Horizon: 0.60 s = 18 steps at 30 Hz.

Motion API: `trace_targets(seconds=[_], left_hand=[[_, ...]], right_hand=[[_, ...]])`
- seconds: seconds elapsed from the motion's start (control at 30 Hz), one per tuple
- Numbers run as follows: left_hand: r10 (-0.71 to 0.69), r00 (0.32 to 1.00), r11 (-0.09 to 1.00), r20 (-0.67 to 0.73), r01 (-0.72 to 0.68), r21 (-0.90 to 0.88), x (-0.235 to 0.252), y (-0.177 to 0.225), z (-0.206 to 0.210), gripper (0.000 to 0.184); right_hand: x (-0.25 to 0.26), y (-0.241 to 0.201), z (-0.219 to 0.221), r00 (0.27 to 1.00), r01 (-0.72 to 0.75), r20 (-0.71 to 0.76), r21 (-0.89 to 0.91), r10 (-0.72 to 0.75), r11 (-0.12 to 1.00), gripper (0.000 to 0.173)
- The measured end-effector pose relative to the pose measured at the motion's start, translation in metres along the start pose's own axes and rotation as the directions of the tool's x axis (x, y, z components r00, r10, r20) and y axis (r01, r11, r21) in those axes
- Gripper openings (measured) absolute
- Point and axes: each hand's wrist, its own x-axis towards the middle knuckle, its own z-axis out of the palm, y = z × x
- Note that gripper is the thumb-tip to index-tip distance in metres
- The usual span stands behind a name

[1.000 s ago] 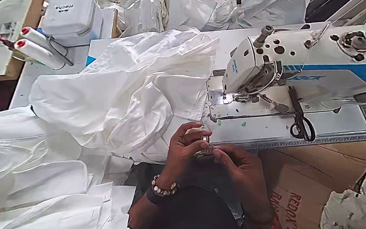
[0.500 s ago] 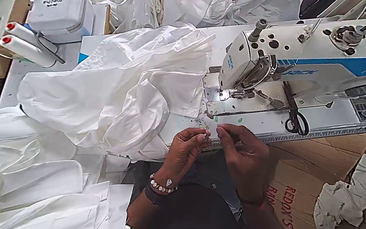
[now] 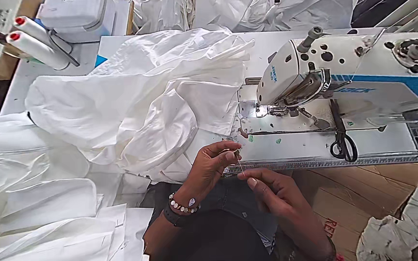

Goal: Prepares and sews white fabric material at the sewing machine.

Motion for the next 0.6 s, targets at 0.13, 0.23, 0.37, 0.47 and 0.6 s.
trace_targets(seconds=[0.13, 0.23, 0.37, 0.47, 0.6], left_hand=[[-0.029, 0.998, 0.997, -0.053, 0.033, 0.071, 0.0, 0.0, 0.007, 0.023], [-0.105, 0.984, 0.994, -0.141, 0.099, -0.044, 0.0, 0.004, 0.009, 0.023], [-0.131, 0.979, 0.99, -0.154, 0.12, -0.077, -0.001, 0.007, 0.01, 0.026], [-0.09, 0.978, 0.995, -0.187, 0.096, 0.025, -0.005, 0.006, 0.015, 0.025], [-0.011, 0.993, 0.932, -0.121, 0.054, 0.359, -0.024, -0.001, 0.011, 0.023]], right_hand=[[-0.01, -0.009, -0.001, 0.996, 0.083, 0.038, -0.048, -0.081, 0.995, 0.025], [-0.021, -0.007, -0.005, 0.99, 0.136, 0.084, -0.262, -0.117, 0.956, 0.026], [-0.028, 0.005, 0.0, 0.991, 0.13, 0.06, -0.493, -0.115, 0.86, 0.027], [-0.027, 0.012, 0.004, 0.995, 0.104, 0.064, -0.6, -0.082, 0.793, 0.028], [-0.018, 0.013, -0.005, 1.0, 0.015, 0.023, -0.828, 0.008, 0.56, 0.03]])
